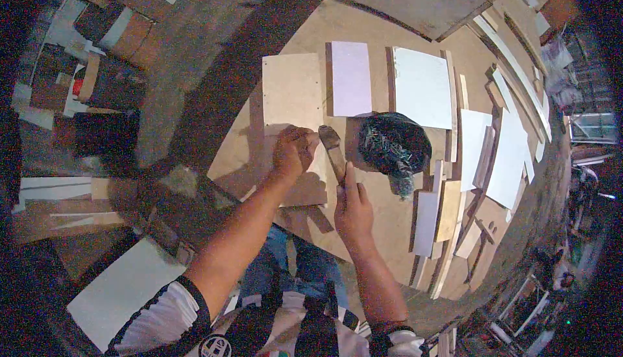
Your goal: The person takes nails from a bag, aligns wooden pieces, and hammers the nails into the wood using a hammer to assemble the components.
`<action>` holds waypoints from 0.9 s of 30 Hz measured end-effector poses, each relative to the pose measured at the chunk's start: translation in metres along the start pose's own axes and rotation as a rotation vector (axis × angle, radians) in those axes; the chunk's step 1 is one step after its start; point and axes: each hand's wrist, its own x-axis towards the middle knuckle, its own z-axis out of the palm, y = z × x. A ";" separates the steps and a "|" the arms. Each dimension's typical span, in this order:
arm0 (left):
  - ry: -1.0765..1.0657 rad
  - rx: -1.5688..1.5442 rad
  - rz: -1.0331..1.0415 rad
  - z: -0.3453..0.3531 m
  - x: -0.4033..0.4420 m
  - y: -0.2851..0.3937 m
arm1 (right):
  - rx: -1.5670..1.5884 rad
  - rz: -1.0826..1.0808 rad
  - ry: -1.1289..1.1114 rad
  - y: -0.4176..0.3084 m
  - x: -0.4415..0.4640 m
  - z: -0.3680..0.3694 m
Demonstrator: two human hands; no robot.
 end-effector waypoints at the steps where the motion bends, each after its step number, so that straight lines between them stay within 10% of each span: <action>1: -0.001 -0.018 0.041 0.004 0.000 -0.004 | 0.028 -0.011 0.007 -0.004 -0.001 -0.002; 15: -0.117 -0.229 -0.087 -0.031 0.007 0.007 | 0.104 0.079 0.023 0.010 -0.017 -0.012; 27: -0.245 0.483 -0.118 -0.029 0.045 0.000 | 0.121 0.117 -0.009 0.003 -0.017 -0.014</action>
